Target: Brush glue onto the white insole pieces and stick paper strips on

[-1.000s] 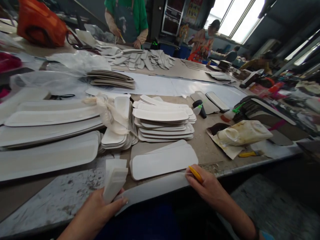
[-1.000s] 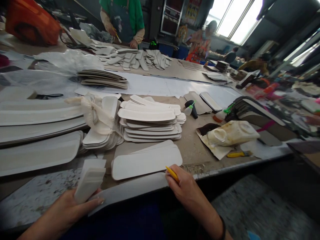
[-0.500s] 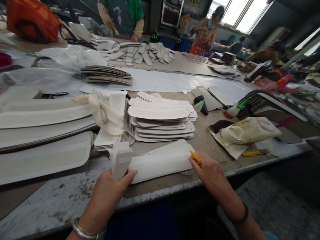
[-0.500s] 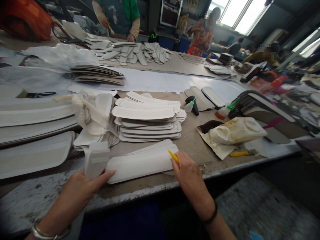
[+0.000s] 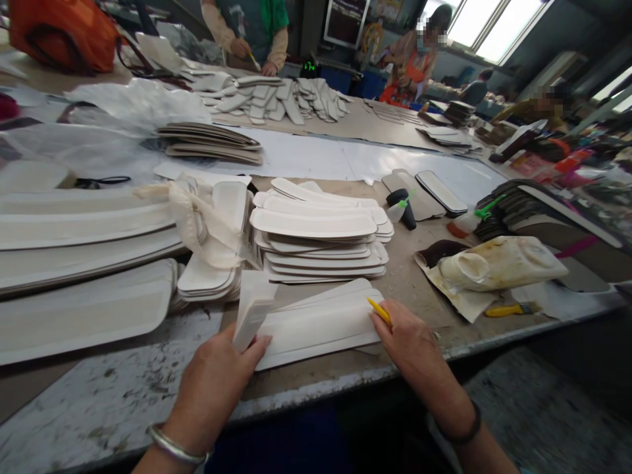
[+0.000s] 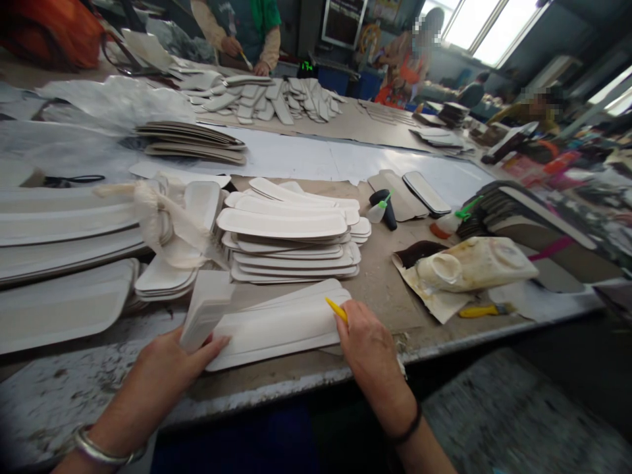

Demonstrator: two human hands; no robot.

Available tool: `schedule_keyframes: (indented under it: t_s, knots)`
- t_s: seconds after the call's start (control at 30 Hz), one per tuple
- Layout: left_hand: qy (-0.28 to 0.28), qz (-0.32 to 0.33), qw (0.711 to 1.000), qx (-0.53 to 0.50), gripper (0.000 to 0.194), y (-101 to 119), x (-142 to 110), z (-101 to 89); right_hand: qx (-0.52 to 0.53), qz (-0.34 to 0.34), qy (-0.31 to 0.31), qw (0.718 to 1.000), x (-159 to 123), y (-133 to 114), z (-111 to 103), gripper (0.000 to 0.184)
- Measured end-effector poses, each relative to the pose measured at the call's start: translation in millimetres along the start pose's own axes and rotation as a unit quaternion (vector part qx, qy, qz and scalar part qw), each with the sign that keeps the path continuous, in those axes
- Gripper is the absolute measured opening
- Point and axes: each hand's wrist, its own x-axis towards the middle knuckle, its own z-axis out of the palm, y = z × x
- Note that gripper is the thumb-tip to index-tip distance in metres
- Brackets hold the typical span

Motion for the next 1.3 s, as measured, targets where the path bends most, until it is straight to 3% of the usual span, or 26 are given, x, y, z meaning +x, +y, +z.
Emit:
schedule_keyframes:
  t_s: [0.5, 0.67, 0.83, 0.97, 1.3]
  knots:
    - [0.023, 0.005, 0.999, -0.025, 0.024, -8, 2, 6.9, -0.018, 0.005, -0.045, 0.999, 2, 2, 9, 0.008]
    - [0.062, 0.015, 0.992, -0.108, 0.023, -8, -3, 1.9, -0.015, -0.016, -0.035, 0.999, 2, 5, 12, 0.009]
    - [0.076, -0.03, 0.976, -0.203, 0.032, -12, -11, -9.0, -0.013, -0.027, -0.022, 0.999, 1, 9, 18, 0.012]
    - [0.075, -0.046, 0.962, -0.26, 0.043, -14, -14, -6.7, -0.002, -0.028, -0.021, 0.999, 1, 10, 19, 0.01]
    - [0.092, -0.015, 0.973, -0.21, 0.037, -13, -12, 7.1, -0.006, -0.013, -0.037, 0.999, 2, 5, 14, 0.01]
